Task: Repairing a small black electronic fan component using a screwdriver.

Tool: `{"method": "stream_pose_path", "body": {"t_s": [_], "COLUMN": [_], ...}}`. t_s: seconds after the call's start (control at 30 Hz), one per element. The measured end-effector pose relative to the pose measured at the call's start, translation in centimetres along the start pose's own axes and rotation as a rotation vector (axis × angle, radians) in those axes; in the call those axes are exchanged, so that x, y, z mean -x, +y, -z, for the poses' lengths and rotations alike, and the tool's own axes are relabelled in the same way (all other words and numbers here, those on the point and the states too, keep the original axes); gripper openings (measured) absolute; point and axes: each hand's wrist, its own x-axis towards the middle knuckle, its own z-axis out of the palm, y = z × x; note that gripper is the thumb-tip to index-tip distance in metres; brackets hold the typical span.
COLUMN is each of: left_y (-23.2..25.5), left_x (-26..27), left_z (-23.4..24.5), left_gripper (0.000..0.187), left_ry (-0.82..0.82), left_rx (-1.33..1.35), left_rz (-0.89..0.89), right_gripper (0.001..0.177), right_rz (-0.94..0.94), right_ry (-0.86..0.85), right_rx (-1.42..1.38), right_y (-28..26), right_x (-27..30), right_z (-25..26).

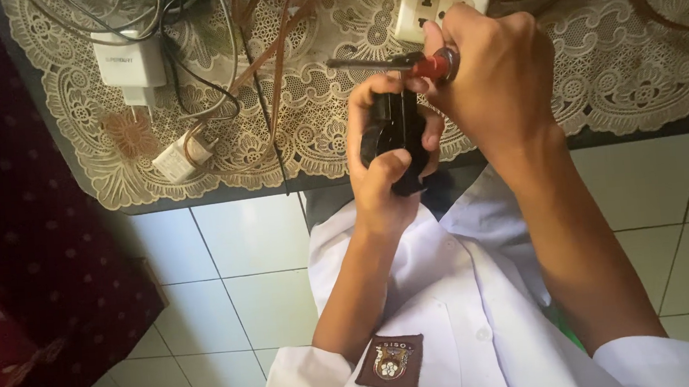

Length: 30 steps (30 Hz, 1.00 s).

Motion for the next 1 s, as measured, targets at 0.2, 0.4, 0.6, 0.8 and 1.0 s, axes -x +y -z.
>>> {"method": "stream_pose_path", "body": {"t_s": [0.2,0.4,0.6,0.8,1.0], "left_y": [1.2,1.4,1.8,2.1,3.0], "left_x": [0.1,0.1,0.1,0.1,0.4], "left_z": [0.4,0.6,0.6,1.0,1.6], "left_gripper": [0.060,0.056,0.063,0.061,0.050], "left_ry": [-0.028,-0.071,-0.067,-0.034,-0.048], "left_rx": [-0.058,-0.026,-0.049,0.002,0.169], "left_rz": [0.025,0.037,0.080,0.115,0.081], "right_gripper": [0.037,0.034,0.027,0.025,0.034], "right_rz": [-0.004,-0.034,-0.098,-0.117,-0.228], "right_ry": [-0.076,-0.153,-0.306,-0.540,-0.786], "right_rx": [0.000,0.077,0.026,-0.061,-0.178], "right_y": [-0.3,-2.2,-1.8,-0.7,-1.0], "right_x": [0.1,-0.3,-0.5,-1.3,-1.9], "right_z": [1.3,3.9,4.9,4.8,6.1]}}
